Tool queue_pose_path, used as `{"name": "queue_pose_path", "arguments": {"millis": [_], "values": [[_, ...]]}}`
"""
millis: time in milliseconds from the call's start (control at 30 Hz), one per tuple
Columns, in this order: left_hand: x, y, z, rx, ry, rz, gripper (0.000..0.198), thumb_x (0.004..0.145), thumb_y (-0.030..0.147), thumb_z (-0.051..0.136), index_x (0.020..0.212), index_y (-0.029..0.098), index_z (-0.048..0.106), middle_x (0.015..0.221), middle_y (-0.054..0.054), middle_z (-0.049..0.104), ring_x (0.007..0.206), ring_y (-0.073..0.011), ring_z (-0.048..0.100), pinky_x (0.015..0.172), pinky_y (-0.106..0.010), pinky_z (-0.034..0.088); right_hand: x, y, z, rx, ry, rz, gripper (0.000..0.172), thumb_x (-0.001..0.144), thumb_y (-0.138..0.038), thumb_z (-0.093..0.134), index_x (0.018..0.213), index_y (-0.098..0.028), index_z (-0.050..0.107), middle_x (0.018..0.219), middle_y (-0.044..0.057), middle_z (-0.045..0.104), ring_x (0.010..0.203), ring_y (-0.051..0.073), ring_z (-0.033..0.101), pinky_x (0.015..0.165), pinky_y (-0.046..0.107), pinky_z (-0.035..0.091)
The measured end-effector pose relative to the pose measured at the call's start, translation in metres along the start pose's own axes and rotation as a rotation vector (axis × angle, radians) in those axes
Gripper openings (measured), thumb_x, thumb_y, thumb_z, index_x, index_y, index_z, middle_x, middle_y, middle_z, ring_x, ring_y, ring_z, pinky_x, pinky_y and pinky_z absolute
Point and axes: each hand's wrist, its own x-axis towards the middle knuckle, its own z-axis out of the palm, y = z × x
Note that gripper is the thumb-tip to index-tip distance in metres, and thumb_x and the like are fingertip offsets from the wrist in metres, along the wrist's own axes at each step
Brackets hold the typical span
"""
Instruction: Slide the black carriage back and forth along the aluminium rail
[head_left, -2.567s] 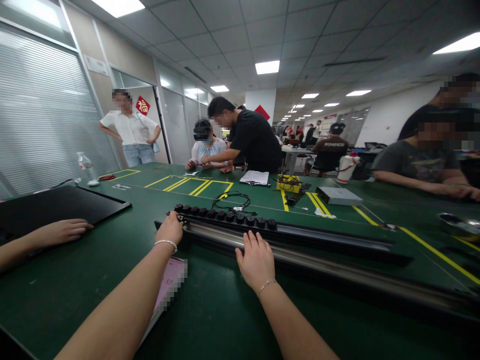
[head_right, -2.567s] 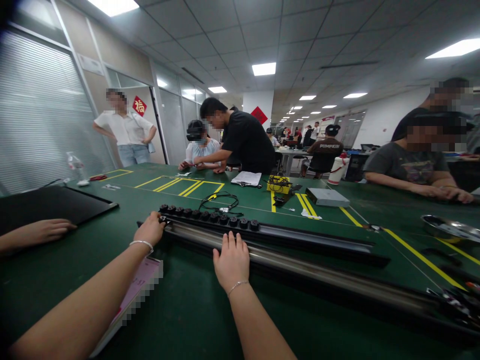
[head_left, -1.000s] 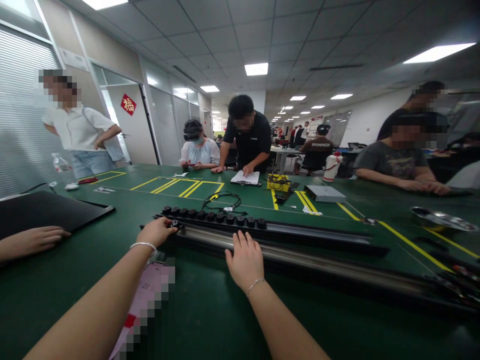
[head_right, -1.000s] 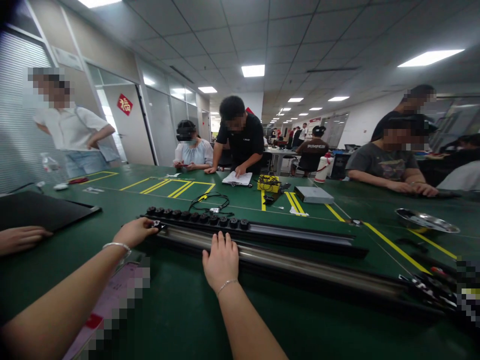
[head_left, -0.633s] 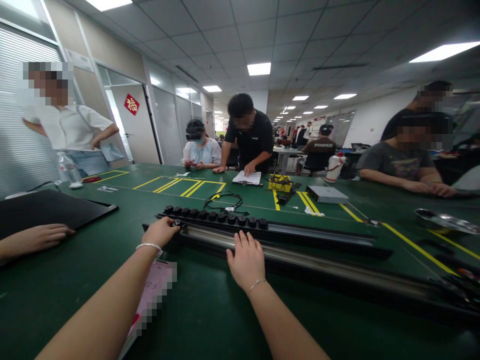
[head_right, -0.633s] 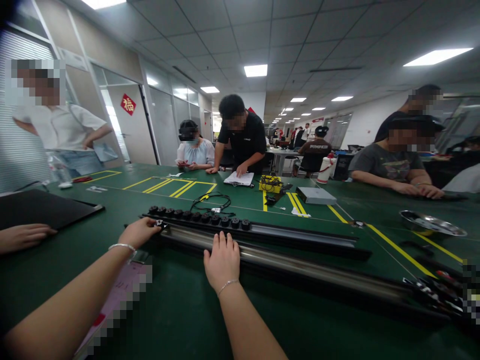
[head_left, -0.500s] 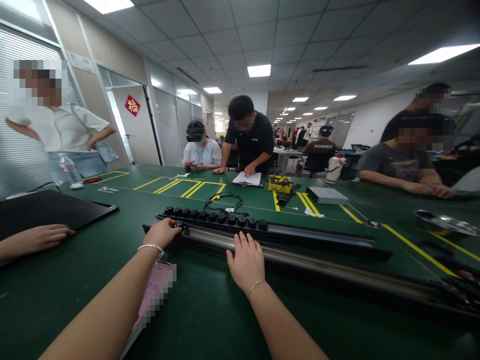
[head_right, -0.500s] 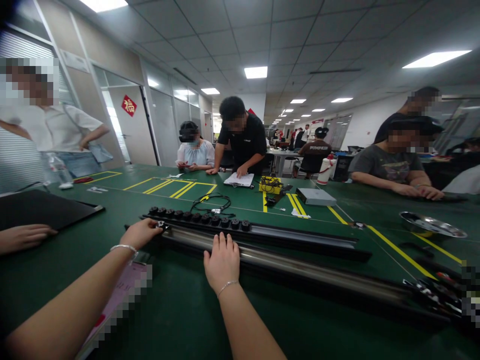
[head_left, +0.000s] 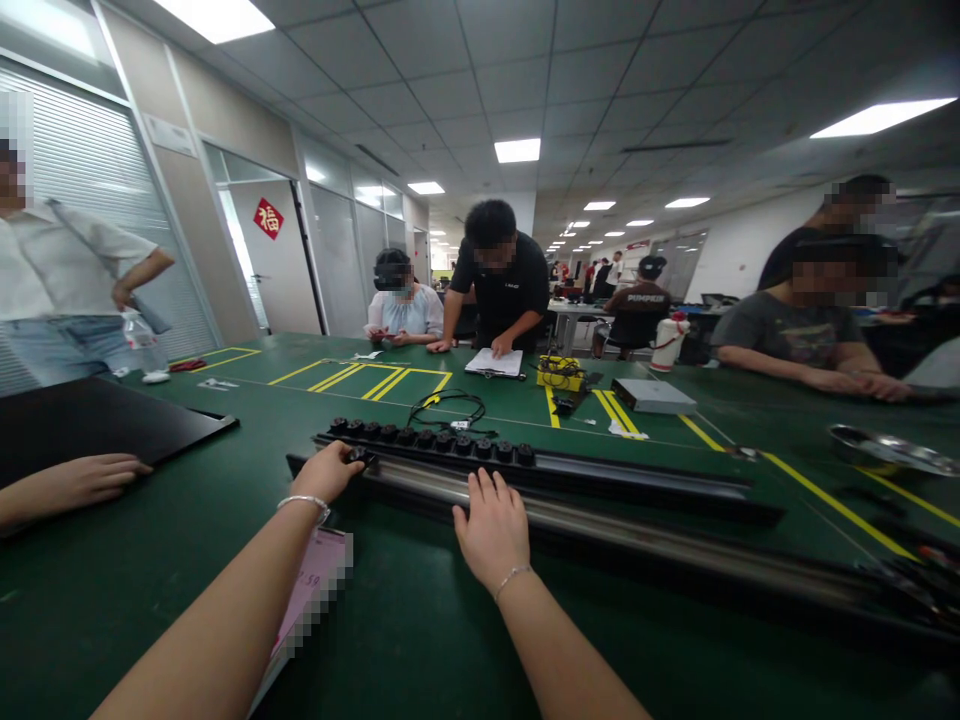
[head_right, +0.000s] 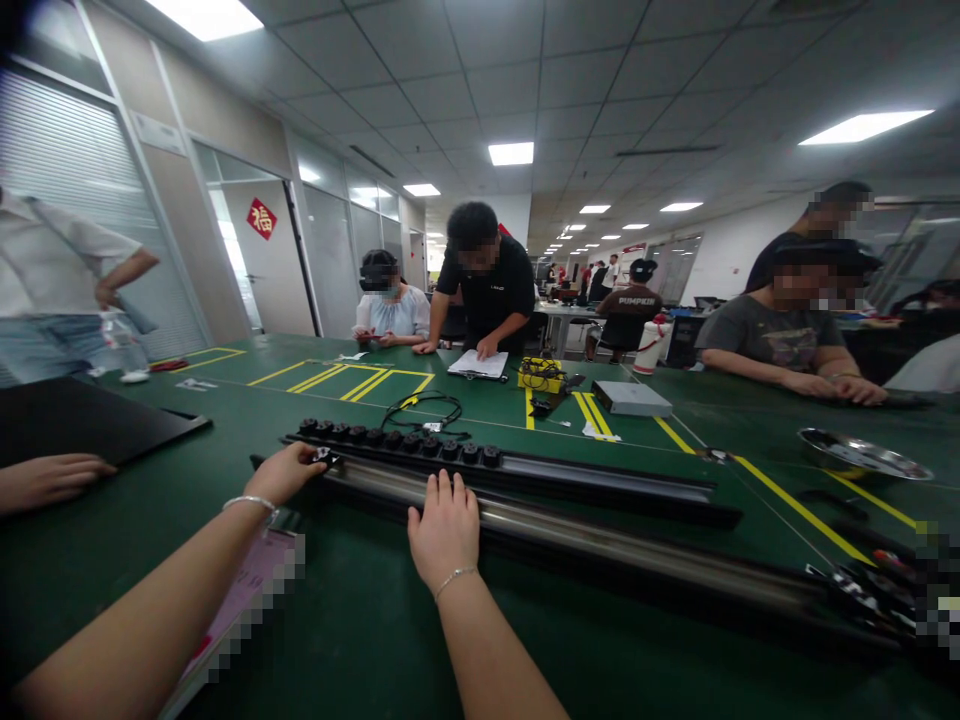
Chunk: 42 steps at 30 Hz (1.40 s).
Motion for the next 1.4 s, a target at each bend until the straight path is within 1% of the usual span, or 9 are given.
{"name": "queue_pose_path", "arguments": {"millis": [233, 467, 633, 867, 1200, 1400], "values": [[0.0017, 0.0004, -0.0026, 0.001, -0.013, -0.004, 0.034, 0.069, 0.042, 0.057, 0.096, 0.021, 0.059, 0.103, -0.006, 0.067, 0.094, -0.0207, 0.061, 0.073, -0.025, 0.043, 0.0003, 0.0000, -0.0002, -0.003, -0.026, 0.011, 0.055, 0.087, -0.044, 0.029, 0.133, -0.016, 0.038, 0.140, 0.009, 0.036, 0.129, 0.025, 0.026, 0.101, 0.039, 0.019], [-0.0006, -0.0003, -0.0029, 0.000, -0.013, 0.006, 0.036, 0.068, 0.046, 0.055, 0.095, 0.023, 0.061, 0.101, -0.005, 0.068, 0.093, -0.0214, 0.061, 0.071, -0.025, 0.043, 0.0012, 0.0007, 0.0018, 0.001, -0.026, 0.011, 0.056, 0.087, -0.045, 0.028, 0.134, -0.015, 0.037, 0.140, 0.010, 0.036, 0.129, 0.025, 0.025, 0.102, 0.040, 0.018], [-0.0034, 0.0002, 0.0007, 0.012, 0.010, 0.001, 0.038, 0.069, 0.048, 0.052, 0.098, 0.023, 0.060, 0.106, -0.007, 0.066, 0.097, -0.0247, 0.060, 0.073, -0.029, 0.043, 0.0013, 0.0011, 0.0039, 0.013, -0.005, 0.005, 0.055, 0.087, -0.044, 0.030, 0.133, -0.015, 0.039, 0.139, 0.009, 0.037, 0.129, 0.025, 0.027, 0.101, 0.039, 0.020], [-0.0025, -0.0007, 0.0039, 0.031, 0.016, 0.015, 0.038, 0.071, 0.047, 0.050, 0.100, 0.023, 0.060, 0.106, -0.007, 0.066, 0.096, -0.0246, 0.060, 0.074, -0.029, 0.043, 0.0003, 0.0005, 0.0020, 0.015, -0.007, 0.006, 0.055, 0.087, -0.044, 0.030, 0.132, -0.016, 0.040, 0.139, 0.009, 0.037, 0.128, 0.025, 0.027, 0.101, 0.039, 0.019], [-0.0056, 0.0021, 0.0026, 0.067, 0.022, 0.036, 0.036, 0.073, 0.045, 0.048, 0.099, 0.023, 0.060, 0.103, -0.009, 0.067, 0.094, -0.0266, 0.061, 0.073, -0.032, 0.044, 0.0002, 0.0005, 0.0015, 0.001, -0.015, 0.008, 0.055, 0.087, -0.045, 0.029, 0.133, -0.016, 0.039, 0.140, 0.009, 0.037, 0.129, 0.025, 0.026, 0.101, 0.039, 0.020], [-0.0066, 0.0013, 0.0062, 0.071, 0.028, 0.075, 0.035, 0.077, 0.042, 0.046, 0.102, 0.021, 0.057, 0.108, -0.009, 0.065, 0.098, -0.0247, 0.059, 0.078, -0.030, 0.043, -0.0001, 0.0007, 0.0022, 0.014, 0.002, 0.003, 0.055, 0.087, -0.044, 0.030, 0.133, -0.015, 0.039, 0.139, 0.009, 0.038, 0.128, 0.025, 0.027, 0.101, 0.039, 0.021]]}}
